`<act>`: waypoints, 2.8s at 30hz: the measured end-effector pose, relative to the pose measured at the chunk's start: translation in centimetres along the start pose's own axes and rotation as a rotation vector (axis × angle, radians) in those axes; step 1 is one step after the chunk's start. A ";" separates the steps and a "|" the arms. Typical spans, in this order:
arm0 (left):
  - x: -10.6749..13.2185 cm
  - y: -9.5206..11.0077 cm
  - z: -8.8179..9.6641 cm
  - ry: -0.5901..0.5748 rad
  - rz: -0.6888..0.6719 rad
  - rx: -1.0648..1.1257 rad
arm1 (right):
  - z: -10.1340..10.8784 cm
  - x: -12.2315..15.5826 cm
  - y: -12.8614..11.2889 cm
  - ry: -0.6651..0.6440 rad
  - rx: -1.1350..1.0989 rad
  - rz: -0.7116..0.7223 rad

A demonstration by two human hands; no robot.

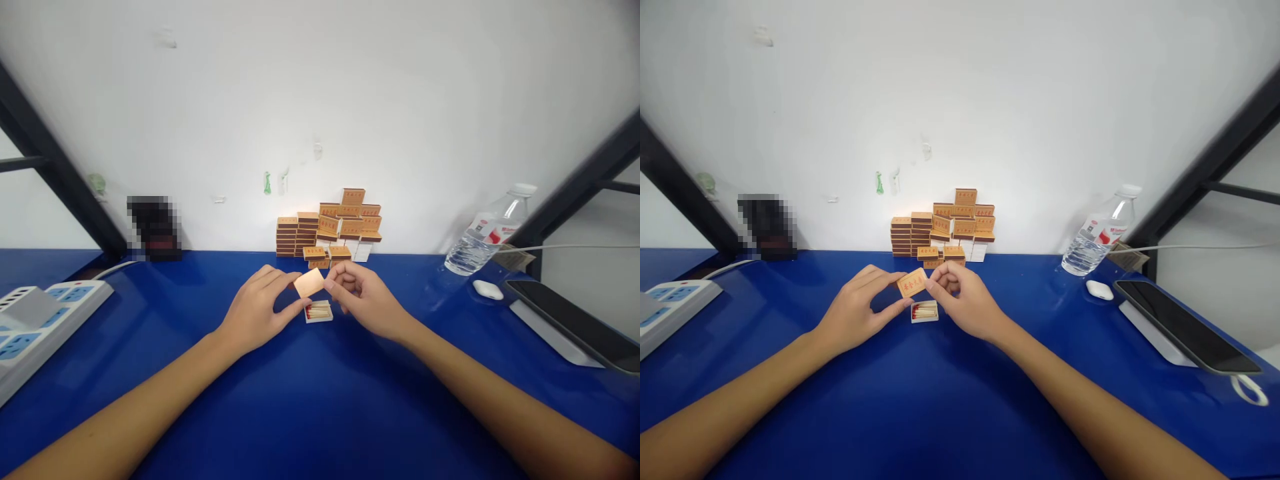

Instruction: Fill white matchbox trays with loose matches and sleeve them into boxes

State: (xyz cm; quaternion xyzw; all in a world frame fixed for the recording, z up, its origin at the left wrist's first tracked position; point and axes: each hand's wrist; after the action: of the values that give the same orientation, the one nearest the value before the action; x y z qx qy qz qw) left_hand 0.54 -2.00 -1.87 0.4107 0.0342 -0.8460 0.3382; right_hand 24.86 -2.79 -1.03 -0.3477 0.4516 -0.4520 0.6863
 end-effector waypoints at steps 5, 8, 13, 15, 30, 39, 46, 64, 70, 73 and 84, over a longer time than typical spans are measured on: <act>0.0 -1.1 0.1 -0.033 0.081 -0.053 | 2.7 -0.6 1.1 -0.335 0.336 0.114; 0.0 -1.8 0.1 -0.094 0.133 -0.059 | 3.3 -0.9 1.3 -0.468 0.373 0.095; -0.1 -2.1 0.1 -0.136 0.217 -0.019 | 2.8 -0.9 1.2 -0.452 0.335 0.087; -0.1 -2.1 0.1 -0.145 0.236 0.001 | 2.5 -0.7 1.4 -0.432 0.324 0.093; -0.2 -2.4 0.0 -0.154 0.288 0.112 | 4.1 -2.2 2.4 -0.287 0.000 -0.061; -0.4 -2.5 0.2 -0.280 0.321 0.221 | 5.3 -2.5 1.8 -0.349 -0.034 -0.079; -0.3 -2.7 0.4 -0.327 0.278 0.231 | 5.3 -2.5 1.7 -0.365 0.008 -0.088; -0.7 -2.1 0.7 -0.344 0.305 0.283 | 4.6 -2.0 1.4 -0.191 -0.073 -0.003; -0.6 -2.3 0.7 -0.373 0.330 0.285 | 4.5 -2.2 1.5 -0.152 -0.039 0.030; -0.7 -2.2 0.7 -0.371 0.330 0.287 | 4.4 -2.2 1.6 -0.144 -0.048 0.027; -0.4 -2.5 0.3 -0.317 0.373 0.272 | 4.4 -2.3 2.0 -0.112 0.022 0.021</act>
State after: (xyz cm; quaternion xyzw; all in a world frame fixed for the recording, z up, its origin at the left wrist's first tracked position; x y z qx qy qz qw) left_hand -0.97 0.03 -1.90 0.3138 -0.2092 -0.8198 0.4309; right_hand 29.12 0.38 -0.56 -0.3601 0.4113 -0.4295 0.7189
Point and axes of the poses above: each hand's wrist, its own x-axis away from the middle knuckle, its own z-axis out of the back of the hand, y = z × x, and after that the axes turned 6 degrees about y, right-handed
